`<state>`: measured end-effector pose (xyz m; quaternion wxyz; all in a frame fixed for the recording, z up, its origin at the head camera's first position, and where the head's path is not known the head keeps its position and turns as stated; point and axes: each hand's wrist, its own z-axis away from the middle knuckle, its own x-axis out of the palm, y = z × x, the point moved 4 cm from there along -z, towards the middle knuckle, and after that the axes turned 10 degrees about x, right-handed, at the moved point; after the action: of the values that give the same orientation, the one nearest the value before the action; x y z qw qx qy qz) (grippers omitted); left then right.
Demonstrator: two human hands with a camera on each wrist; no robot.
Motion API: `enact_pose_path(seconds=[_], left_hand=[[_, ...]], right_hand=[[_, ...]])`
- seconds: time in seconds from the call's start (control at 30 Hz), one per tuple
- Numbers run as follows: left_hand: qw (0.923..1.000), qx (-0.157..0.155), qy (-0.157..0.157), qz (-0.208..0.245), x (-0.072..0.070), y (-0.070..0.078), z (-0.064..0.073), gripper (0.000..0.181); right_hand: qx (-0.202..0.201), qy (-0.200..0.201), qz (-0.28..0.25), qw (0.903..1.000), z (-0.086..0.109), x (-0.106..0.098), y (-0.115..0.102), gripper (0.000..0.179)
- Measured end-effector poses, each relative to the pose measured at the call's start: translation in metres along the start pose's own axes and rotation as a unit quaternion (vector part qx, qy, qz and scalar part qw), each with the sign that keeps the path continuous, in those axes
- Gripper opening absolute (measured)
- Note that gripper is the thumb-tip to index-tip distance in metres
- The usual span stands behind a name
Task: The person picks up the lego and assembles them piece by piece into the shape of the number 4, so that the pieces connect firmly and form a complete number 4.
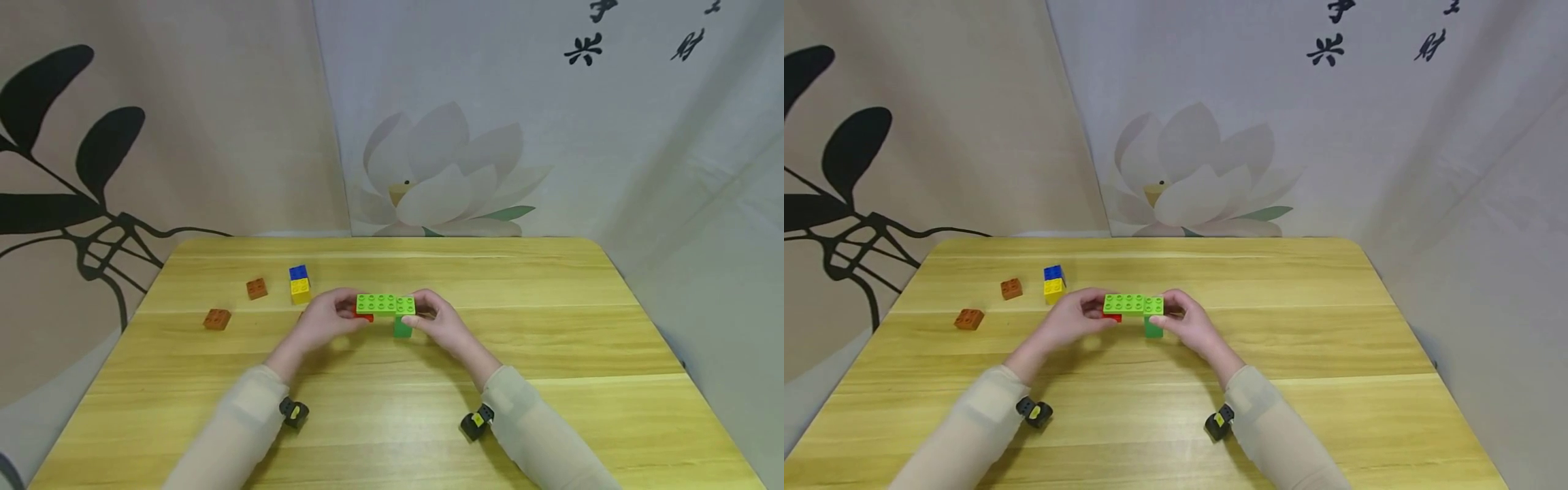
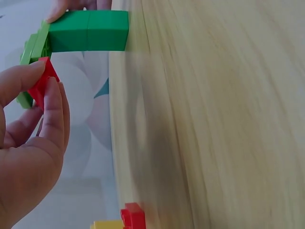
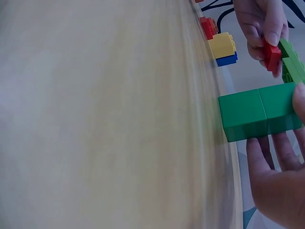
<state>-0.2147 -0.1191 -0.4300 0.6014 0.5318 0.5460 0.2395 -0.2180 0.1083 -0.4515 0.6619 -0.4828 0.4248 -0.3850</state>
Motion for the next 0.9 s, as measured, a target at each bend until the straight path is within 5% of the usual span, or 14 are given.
enact_pose_path(seconds=[0.6, 0.9], left_hand=[[0.9975, 0.003, 0.022, 0.067, 0.001, -0.001, -0.005, 0.046], [0.9959, 0.021, 0.025, 0.084, 0.001, 0.001, -0.002, 0.041]], right_hand=[[-0.005, 0.002, -0.001, 1.0, -0.008, -0.001, 0.013, 0.038], [-0.003, -0.005, 0.001, 1.0, 0.008, 0.001, -0.013, 0.035]])
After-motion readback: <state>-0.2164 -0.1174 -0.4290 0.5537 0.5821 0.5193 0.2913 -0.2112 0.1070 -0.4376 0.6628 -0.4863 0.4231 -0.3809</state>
